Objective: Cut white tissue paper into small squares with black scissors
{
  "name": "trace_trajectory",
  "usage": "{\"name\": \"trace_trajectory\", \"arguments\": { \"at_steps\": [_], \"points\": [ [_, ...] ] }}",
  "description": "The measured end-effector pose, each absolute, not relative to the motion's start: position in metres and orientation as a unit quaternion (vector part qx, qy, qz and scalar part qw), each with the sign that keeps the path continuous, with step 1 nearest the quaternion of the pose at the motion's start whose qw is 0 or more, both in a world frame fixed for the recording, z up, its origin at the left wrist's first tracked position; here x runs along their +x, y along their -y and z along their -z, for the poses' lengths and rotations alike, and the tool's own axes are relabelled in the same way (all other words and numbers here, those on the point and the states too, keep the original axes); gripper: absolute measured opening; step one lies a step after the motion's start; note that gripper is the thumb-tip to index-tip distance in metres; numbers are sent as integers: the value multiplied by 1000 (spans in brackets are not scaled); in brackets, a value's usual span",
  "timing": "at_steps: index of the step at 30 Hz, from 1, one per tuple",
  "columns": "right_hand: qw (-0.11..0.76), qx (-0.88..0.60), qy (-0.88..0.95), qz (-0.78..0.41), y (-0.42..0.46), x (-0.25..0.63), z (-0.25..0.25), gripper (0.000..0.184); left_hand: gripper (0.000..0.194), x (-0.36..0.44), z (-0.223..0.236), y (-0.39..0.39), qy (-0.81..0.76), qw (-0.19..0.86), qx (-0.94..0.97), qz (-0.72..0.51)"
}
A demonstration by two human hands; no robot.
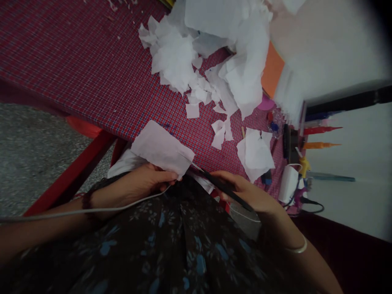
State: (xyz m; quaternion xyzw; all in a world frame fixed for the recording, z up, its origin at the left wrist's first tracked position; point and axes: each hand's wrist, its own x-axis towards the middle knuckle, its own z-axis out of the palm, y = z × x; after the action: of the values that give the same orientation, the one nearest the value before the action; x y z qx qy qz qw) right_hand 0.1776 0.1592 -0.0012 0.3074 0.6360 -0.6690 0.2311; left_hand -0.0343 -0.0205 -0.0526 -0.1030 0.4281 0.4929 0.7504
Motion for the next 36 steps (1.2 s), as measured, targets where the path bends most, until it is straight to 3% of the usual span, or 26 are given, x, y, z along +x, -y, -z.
{"name": "trace_trajectory", "arguments": {
  "at_steps": [6,12,18,25,36],
  "points": [
    [238,297,-650,658,-160,175,0,65,18,-35,65,24,-413,740,-131,-515],
    [256,276,-701,606,-158,179,-5,69,20,-36,67,16,-462,653,-133,-586],
    [276,271,-719,577,-155,182,-8,74,15,-32,63,15,-495,653,-83,-567],
    [254,279,-701,605,-156,178,-4,73,27,-32,82,23,-544,651,-20,-529],
    [240,279,-666,649,-158,184,-4,74,25,-30,78,16,-549,586,-33,-595]
  ]
}}
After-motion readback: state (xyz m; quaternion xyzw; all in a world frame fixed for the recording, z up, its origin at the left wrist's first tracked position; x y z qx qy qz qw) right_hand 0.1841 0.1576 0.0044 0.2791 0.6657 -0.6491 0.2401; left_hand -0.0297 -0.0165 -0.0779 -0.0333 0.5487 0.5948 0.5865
